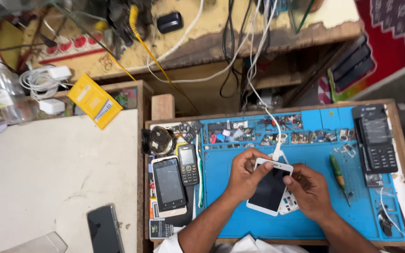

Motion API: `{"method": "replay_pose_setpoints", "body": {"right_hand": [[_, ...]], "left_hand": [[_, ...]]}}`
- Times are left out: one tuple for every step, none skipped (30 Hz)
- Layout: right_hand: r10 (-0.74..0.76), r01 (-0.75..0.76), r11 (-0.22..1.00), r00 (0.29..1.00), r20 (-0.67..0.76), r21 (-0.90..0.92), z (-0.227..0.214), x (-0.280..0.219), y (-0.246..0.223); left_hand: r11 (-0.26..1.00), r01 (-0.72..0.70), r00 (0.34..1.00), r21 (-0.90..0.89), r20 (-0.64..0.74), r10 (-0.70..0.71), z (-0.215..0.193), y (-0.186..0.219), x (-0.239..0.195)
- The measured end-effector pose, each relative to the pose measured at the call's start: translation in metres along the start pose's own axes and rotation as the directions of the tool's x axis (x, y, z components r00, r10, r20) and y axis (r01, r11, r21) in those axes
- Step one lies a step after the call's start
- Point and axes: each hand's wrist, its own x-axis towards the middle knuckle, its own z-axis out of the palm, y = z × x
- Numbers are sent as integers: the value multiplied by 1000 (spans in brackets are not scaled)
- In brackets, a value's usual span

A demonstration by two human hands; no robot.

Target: The person disassembles a white smartphone, removes the back cover, and manipulates internal components including the motherboard and battery. They connect a charging cable to the motherboard, then reassemble the phone by placing the back cover back on.

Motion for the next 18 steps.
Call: {"method": "replay_pose_setpoints", "body": {"right_hand": [[5,-5,1000,1000,10,8,1,-6,-1],[-16,16,1000,1000,22,16,2,-4,-4],[-37,36,999,999,34,24,4,-3,-7],[-29,29,999,999,34,14,6,-4,-9],[-21,21,1000,999,33,3,8,-5,-10],[-21,22,1000,999,28,-10,9,-3,-13],[-12,12,1000,1000,21,-22,10,-3,-16],[-1,1,999,1000,16,-34,11,-2,-18],[11,-10,999,1000,10,-46,11,1,-20],[3,-3,998,1000,9,-55,10,0,-20],[-4,5,998,1000,8,-64,9,2,-19],[-5,6,997,1000,10,-73,8,0,-18],[-12,13,997,1000,17,-71,7,-1,-16],[-20,22,997,999,25,-69,7,-1,-14],[-29,31,997,999,33,-66,7,-3,-13],[-24,25,999,999,37,-39,8,-3,-12],[-19,20,1000,999,42,-11,8,-3,-12],[-20,20,1000,999,44,14,8,-2,-12]], "left_hand": [[1000,-5,1000,-24,-7,5,2,-1,-2],[999,-31,999,-40,-4,31,3,2,2],[997,-58,998,-56,-2,58,4,5,3],[998,-36,999,-48,-7,36,5,7,2],[999,-15,1000,-39,-12,14,5,8,1],[1000,1,1000,-31,-10,-1,6,10,3],[998,7,1000,-62,-8,-8,8,12,3],[995,15,1000,-94,-8,-16,8,12,3],[992,24,1000,-126,-7,-25,8,12,5],[992,23,1000,-121,-10,-25,8,9,4],[993,22,1000,-117,-14,-24,6,6,5],[993,25,999,-113,-23,-28,5,3,3],[994,20,999,-105,-22,-23,4,-1,2],[995,14,1000,-95,-22,-17,1,-3,2],[996,8,1000,-85,-22,-10,0,-4,0],[997,8,1000,-82,-24,-10,0,-4,0],[997,7,1000,-80,-25,-9,0,-3,0],[997,2,1000,-78,-22,-4,1,-2,1]]}}
